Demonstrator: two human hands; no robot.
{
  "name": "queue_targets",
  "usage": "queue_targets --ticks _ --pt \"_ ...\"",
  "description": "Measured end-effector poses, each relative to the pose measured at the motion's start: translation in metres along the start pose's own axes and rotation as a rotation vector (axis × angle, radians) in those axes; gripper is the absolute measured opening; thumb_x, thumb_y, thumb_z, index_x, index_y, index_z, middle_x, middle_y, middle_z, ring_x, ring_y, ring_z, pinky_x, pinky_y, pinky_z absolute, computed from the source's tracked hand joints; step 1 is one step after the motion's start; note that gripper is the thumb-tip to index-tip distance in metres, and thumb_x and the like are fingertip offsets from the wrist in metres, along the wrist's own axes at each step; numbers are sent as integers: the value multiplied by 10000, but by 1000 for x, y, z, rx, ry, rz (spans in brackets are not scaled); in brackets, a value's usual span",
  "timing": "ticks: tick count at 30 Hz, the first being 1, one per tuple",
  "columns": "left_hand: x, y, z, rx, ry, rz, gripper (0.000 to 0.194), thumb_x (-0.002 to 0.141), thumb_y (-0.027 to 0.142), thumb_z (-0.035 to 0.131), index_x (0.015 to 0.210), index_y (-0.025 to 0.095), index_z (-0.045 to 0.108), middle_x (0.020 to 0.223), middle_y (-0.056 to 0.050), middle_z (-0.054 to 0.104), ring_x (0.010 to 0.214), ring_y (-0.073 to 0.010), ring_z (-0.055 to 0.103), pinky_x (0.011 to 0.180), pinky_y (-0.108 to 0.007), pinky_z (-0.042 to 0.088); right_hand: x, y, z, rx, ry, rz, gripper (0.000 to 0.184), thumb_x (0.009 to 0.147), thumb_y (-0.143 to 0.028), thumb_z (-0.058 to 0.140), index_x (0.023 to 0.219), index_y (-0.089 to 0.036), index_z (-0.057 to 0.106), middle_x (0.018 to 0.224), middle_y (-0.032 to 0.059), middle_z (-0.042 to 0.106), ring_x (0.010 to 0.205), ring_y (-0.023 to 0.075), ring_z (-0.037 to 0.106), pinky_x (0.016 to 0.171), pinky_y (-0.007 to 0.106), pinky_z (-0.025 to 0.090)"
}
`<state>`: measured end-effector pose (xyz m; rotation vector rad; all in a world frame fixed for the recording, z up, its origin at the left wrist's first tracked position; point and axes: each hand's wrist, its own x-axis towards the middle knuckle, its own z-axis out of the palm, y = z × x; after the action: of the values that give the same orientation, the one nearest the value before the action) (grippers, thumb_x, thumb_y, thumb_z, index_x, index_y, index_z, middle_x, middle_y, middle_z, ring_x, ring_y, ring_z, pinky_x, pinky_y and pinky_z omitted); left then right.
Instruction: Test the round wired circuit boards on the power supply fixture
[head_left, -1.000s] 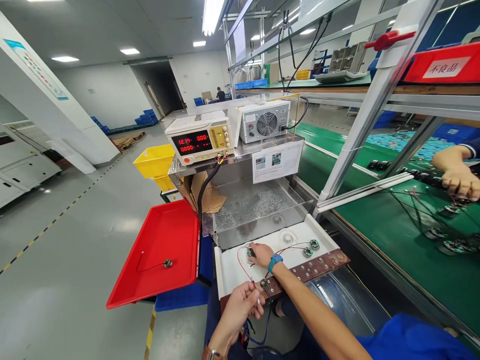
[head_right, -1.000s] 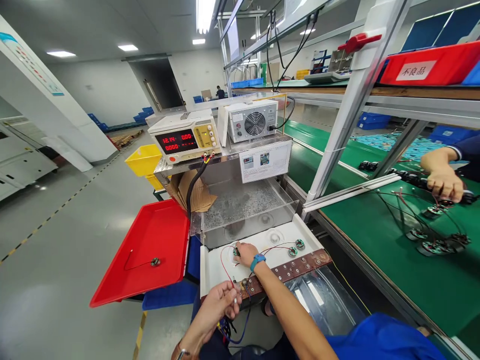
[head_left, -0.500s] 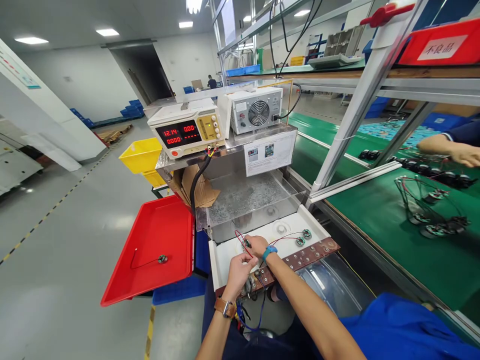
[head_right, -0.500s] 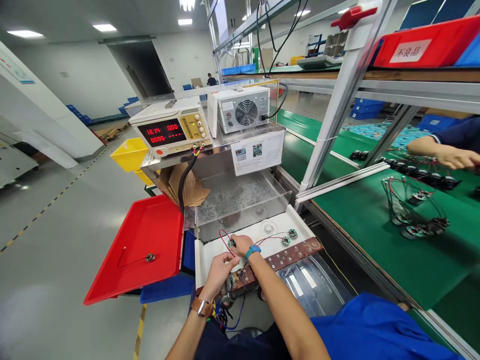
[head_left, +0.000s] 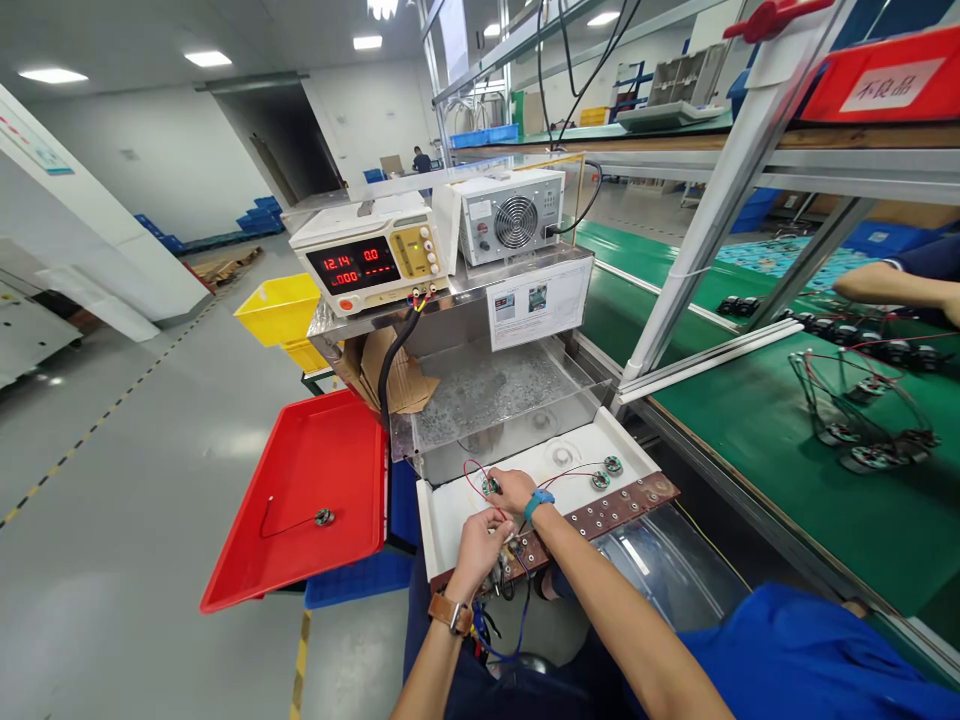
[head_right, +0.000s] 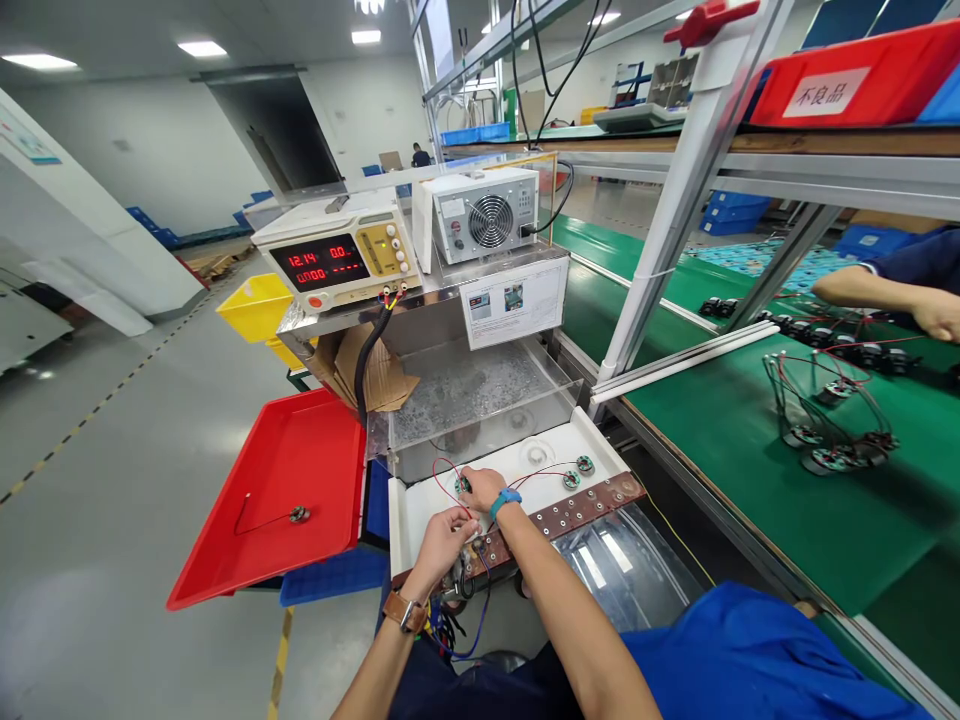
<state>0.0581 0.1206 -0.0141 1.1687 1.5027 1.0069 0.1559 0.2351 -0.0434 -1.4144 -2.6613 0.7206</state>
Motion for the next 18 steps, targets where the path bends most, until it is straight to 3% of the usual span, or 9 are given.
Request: queue_targets --ticks 18 --pt "3 -12 -1 21 -10 -21 211 700 382 657 674 173 653 701 -51 711 697 -195 635 690 -287 458 0 1 1 4 1 -9 387 830 -410 595 1175 -237 576 944 58 713 915 226 648 711 265 368"
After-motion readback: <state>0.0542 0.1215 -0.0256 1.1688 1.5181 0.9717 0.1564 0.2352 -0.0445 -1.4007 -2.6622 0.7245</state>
